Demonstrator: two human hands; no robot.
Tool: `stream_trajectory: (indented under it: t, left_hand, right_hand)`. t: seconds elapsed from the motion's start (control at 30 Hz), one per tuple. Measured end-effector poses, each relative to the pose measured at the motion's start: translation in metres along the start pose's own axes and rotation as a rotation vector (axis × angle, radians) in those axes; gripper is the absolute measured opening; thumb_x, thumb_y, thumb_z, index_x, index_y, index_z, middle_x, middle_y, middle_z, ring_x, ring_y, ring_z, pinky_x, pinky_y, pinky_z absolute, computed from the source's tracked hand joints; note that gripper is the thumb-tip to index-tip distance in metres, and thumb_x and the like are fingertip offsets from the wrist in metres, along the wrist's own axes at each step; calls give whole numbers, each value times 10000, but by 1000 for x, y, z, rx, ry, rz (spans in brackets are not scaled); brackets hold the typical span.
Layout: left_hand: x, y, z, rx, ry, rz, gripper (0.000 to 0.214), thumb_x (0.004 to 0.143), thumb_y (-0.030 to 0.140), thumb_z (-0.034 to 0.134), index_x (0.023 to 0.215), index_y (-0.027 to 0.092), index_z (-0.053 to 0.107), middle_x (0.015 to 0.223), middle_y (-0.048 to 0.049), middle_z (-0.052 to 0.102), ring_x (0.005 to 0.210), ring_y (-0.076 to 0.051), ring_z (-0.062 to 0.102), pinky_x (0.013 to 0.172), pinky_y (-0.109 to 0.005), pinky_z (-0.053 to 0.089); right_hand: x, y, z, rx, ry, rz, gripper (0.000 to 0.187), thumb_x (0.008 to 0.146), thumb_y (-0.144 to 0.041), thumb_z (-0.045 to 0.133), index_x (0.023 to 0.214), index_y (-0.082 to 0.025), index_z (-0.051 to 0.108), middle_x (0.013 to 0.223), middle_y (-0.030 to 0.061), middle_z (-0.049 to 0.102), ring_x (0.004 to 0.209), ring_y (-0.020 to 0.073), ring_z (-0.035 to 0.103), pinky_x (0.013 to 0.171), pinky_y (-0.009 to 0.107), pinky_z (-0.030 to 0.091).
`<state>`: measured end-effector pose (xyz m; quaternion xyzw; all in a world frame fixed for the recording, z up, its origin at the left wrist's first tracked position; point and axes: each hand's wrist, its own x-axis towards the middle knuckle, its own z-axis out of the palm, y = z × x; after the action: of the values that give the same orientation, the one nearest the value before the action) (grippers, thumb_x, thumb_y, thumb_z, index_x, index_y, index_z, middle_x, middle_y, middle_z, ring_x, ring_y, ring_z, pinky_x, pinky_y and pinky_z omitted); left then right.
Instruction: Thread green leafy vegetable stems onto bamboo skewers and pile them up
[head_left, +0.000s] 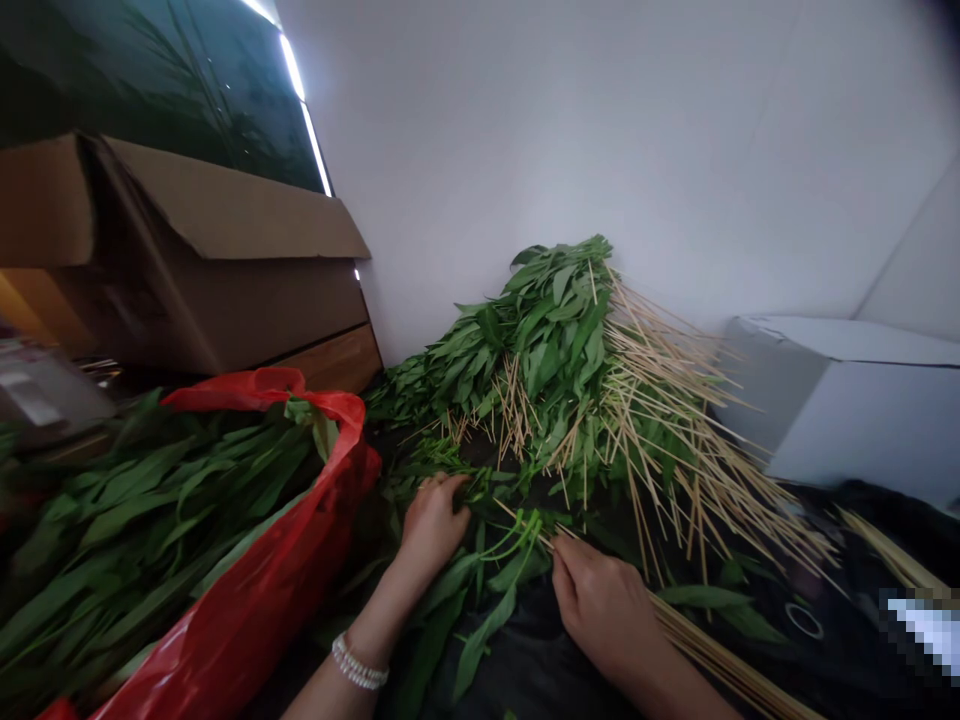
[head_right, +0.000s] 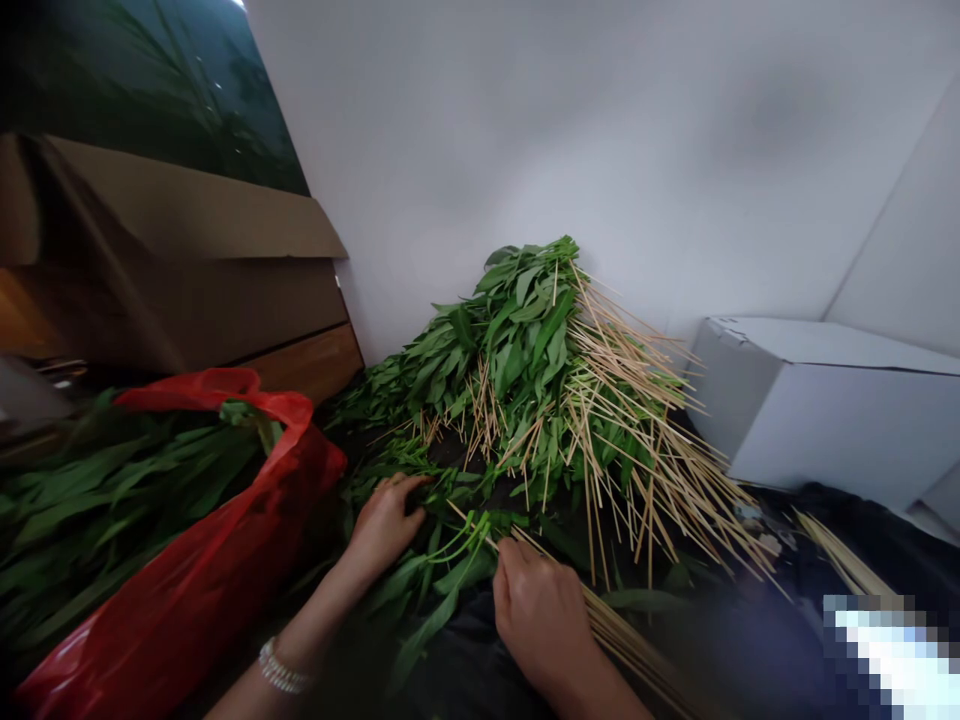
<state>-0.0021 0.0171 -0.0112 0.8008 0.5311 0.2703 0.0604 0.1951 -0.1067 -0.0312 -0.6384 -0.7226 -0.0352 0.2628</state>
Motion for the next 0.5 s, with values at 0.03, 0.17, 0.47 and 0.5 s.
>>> stream_trajectory:
  t: [0.03, 0.17, 0.47, 0.5]
  left_hand:
    - [1, 0, -3, -26, 58, -12, 323, 739, 146, 528, 1012, 208, 690, 959, -75, 665, 945, -240, 593, 846, -335, 441]
    - [6, -1, -14, -245, 253, -24, 279, 841, 244, 439, 933, 198, 698, 930, -59, 668, 905, -212, 612, 812, -311, 452]
    - [4, 7, -19, -633, 233, -160, 386, 872, 393, 461, 1179, 190, 577, 980, -69, 702, 871, -225, 646, 782, -333, 485]
    - [4, 8, -18, -691, 224, -145, 401, 864, 398, 476, 1195, 189, 562, 1004, -74, 698, 888, -229, 647, 786, -338, 492]
  right_hand:
    - [0, 0, 0, 1, 2, 3, 211, 895, -154, 350, 822, -221, 537, 771, 1, 645, 700, 152, 631, 599, 256, 346]
    - [0, 1, -1, 8, 9, 6, 207, 898, -161, 351, 840, -222, 539, 783, -1, 651, 692, 152, 630, 600, 260, 346]
    - [0, 3, 4, 18, 34, 1, 198, 898, -164, 356, 795, -223, 514, 756, -8, 641, 677, 147, 622, 596, 260, 320]
    - [0, 3, 4, 18, 35, 0, 195, 899, -166, 357, 795, -223, 512, 751, -10, 640, 669, 146, 621, 592, 261, 315]
